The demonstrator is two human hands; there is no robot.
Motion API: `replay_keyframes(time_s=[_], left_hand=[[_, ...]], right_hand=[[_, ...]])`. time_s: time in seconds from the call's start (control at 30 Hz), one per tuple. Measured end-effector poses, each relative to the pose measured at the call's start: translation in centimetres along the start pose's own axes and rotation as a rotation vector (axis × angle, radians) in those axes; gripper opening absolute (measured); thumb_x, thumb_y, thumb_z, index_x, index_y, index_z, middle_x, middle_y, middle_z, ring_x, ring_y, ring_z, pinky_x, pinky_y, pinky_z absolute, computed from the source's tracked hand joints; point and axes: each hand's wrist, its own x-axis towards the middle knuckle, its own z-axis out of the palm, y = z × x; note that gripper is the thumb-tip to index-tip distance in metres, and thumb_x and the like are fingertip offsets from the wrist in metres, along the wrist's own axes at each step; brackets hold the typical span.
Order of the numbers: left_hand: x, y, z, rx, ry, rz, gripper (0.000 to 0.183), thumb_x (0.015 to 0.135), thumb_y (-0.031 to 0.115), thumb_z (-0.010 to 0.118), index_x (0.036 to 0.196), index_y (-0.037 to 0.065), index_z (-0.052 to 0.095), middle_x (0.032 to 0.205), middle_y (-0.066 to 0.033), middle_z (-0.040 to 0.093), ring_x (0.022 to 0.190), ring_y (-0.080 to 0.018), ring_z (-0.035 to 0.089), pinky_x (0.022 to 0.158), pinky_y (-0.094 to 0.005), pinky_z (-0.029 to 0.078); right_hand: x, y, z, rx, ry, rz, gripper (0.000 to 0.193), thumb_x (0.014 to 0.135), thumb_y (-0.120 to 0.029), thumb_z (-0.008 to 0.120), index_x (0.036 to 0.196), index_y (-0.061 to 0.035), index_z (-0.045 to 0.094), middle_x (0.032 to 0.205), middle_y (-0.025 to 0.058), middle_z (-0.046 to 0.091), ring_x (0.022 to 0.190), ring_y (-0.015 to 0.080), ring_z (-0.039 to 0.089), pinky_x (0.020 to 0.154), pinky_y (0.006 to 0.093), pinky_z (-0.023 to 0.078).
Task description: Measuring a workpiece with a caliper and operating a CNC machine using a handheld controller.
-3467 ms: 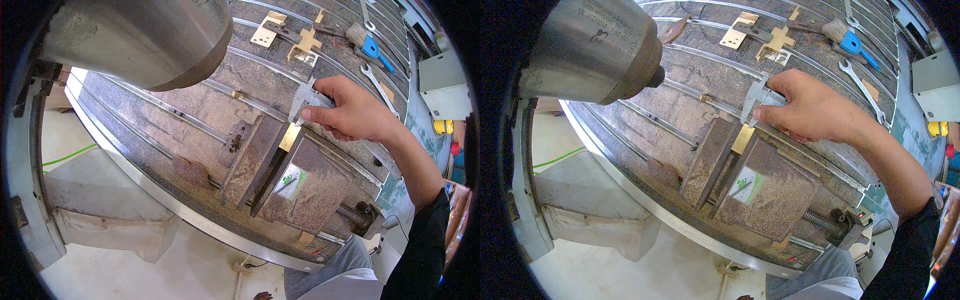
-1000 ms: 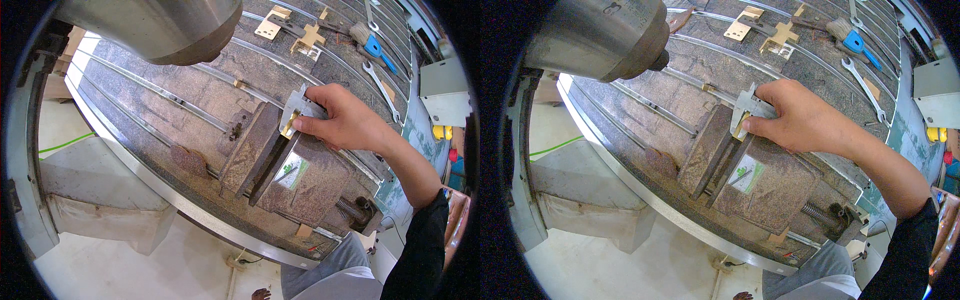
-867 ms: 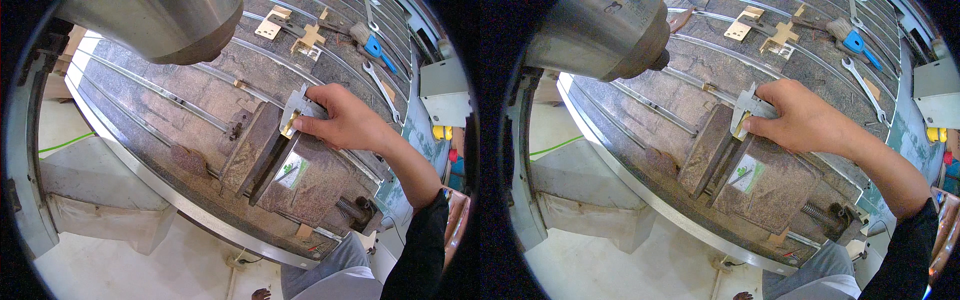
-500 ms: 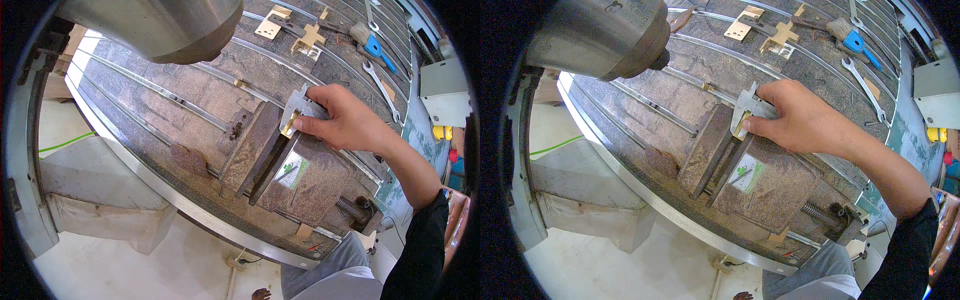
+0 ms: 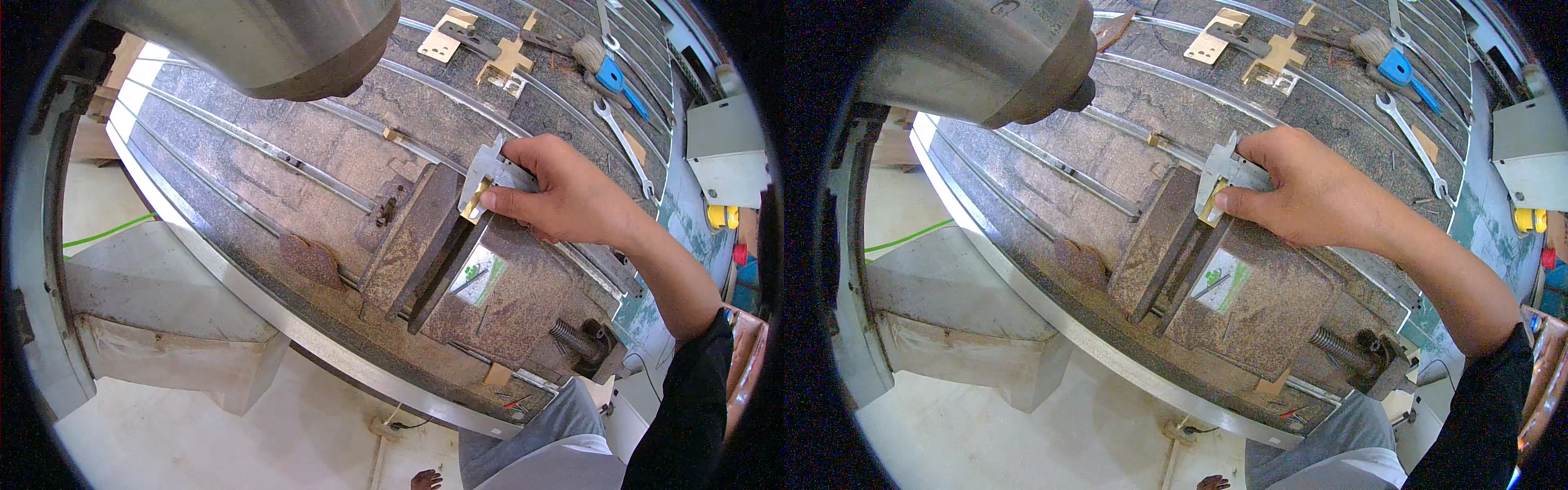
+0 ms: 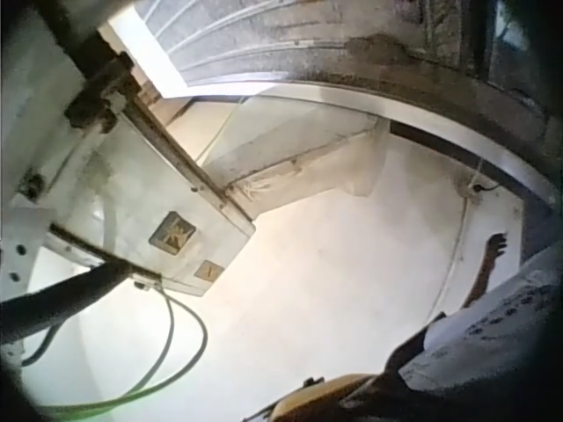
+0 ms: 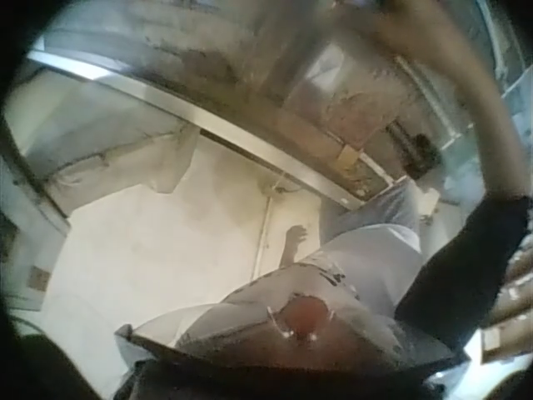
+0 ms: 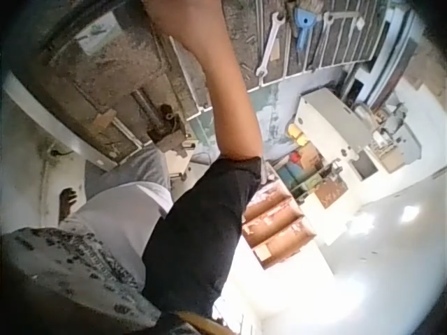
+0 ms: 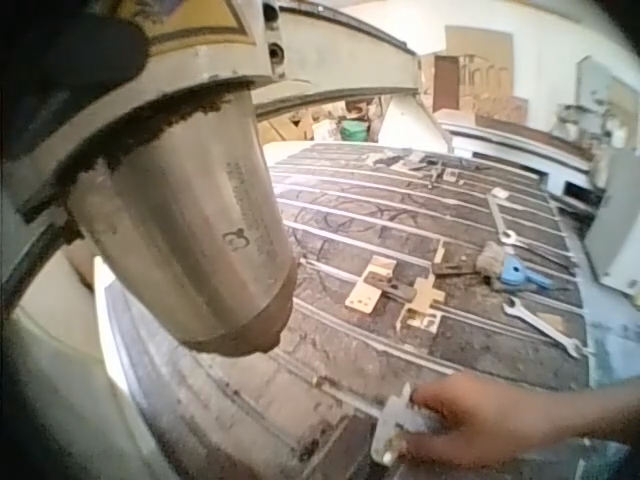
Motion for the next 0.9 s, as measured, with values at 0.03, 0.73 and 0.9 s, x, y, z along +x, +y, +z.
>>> replay_keyframes(time_s=[0.03, 0.73, 0.9], left_hand=[[0.0, 0.0, 0.1, 0.000, -0.001, 0.000, 0.039, 0.093, 0.031, 0.042, 0.124, 0.008, 0.052, 0.111, -0.0099, 0.062, 0.099, -0.0238, 0.061, 0.081, -0.0384, 0.050], [-0.3, 0.4, 0.1, -0.058, -0.033, 0.017, 0.042, 0.094, 0.028, 0.043, 0.129, 0.005, 0.046, 0.119, -0.0143, 0.058, 0.105, -0.0281, 0.058, 0.087, -0.0413, 0.049], [-0.8, 1.1, 0.8, 0.035, -0.022, 0.032, 0.041, 0.094, 0.029, 0.043, 0.127, 0.005, 0.047, 0.118, -0.0143, 0.059, 0.103, -0.0281, 0.059, 0.085, -0.0413, 0.050]], right_hand=[[0.0, 0.0, 0.0, -0.023, 0.002, -0.018, 0.022, 0.088, -0.020, 0.066, 0.088, 0.0021, 0.061, 0.056, -0.0004, 0.053, 0.045, 0.0058, 0.049, 0.041, 0.0231, 0.036], [-0.5, -0.8, 0.4, -0.113, 0.149, -0.059, 0.028, 0.078, -0.020, 0.069, 0.079, 0.0066, 0.062, 0.062, 0.0233, 0.055, 0.058, 0.0317, 0.059, 0.054, 0.0404, 0.043], [-0.7, -0.7, 0.5, -0.092, 0.138, 0.005, 0.029, 0.078, -0.021, 0.069, 0.079, 0.0072, 0.062, 0.062, 0.0235, 0.056, 0.059, 0.0319, 0.059, 0.055, 0.0406, 0.043]])
